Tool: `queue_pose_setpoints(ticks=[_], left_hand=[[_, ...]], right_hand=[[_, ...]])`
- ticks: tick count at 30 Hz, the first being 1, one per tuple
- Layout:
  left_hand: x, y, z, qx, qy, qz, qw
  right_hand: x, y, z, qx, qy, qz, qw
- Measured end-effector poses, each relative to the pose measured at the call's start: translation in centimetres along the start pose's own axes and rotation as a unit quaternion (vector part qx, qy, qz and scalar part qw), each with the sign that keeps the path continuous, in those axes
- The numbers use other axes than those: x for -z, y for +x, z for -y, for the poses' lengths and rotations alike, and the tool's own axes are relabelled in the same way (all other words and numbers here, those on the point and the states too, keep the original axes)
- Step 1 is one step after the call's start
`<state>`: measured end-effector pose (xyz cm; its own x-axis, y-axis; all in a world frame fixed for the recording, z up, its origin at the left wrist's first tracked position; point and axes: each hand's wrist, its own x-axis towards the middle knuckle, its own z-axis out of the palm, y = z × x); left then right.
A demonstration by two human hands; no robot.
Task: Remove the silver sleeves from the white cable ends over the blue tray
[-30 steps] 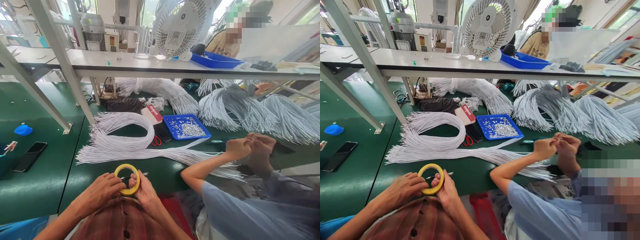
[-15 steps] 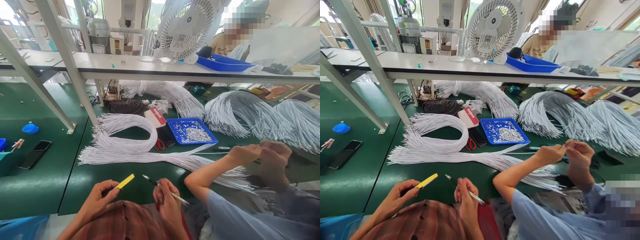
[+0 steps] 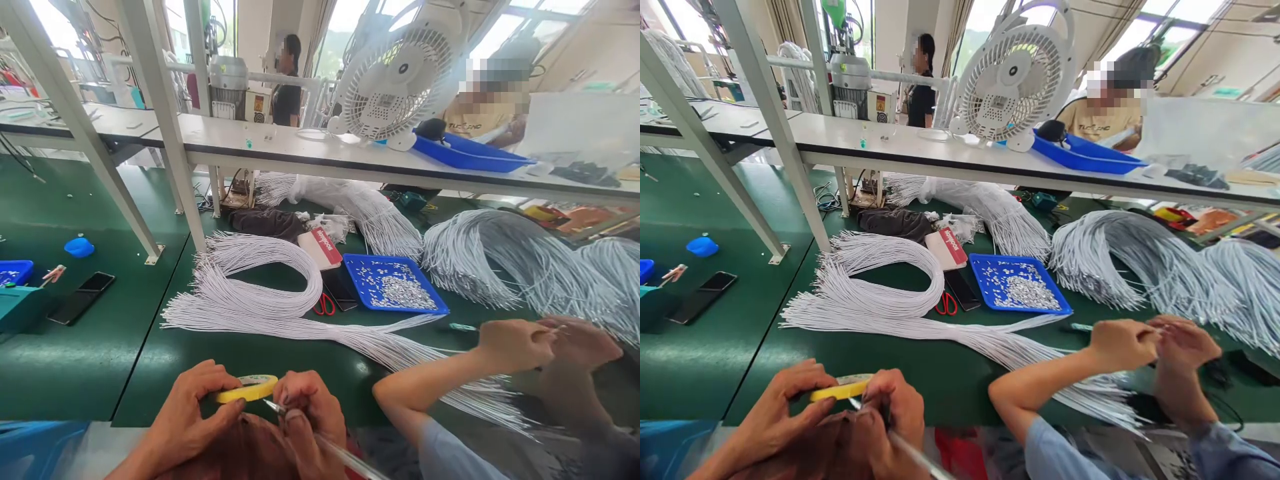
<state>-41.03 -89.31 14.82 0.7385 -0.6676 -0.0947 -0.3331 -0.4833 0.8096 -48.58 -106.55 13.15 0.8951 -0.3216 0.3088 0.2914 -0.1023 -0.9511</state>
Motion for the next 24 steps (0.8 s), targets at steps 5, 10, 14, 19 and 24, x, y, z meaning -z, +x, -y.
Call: queue_pose_setpoints(ticks=[5, 10, 14, 19, 24], left_hand=[[-0.2, -0.1, -0.4, -0.024, 0.006, 0.012, 1.0], [-0.5, 0.0, -0.2, -0.026, -0.01, 0.0, 1.0], [-0.5, 0.2, -0.1, -0.019, -0.004, 0.0, 1.0], [-0.3, 0.3, 0.1, -0.019, 0.005, 0.002, 1.0], [-0.4, 0.3, 0.3, -0.024, 0.005, -0.003, 1.0]], right_hand=[[-0.8, 0.2, -0.2, 0.098, -0.077, -0.01, 0.992], [-1.2, 0.6, 0.0, 0.134, -0.135, -0.021, 0.982], [-1.3, 0.8, 0.1, 0.133, -0.156, -0.016, 0.979], [-1.5, 1.0, 0.1, 0.13, -0.145, -0.013, 0.981], [-1.6, 1.0, 0.2, 0.122, -0.134, -0.012, 0.983]])
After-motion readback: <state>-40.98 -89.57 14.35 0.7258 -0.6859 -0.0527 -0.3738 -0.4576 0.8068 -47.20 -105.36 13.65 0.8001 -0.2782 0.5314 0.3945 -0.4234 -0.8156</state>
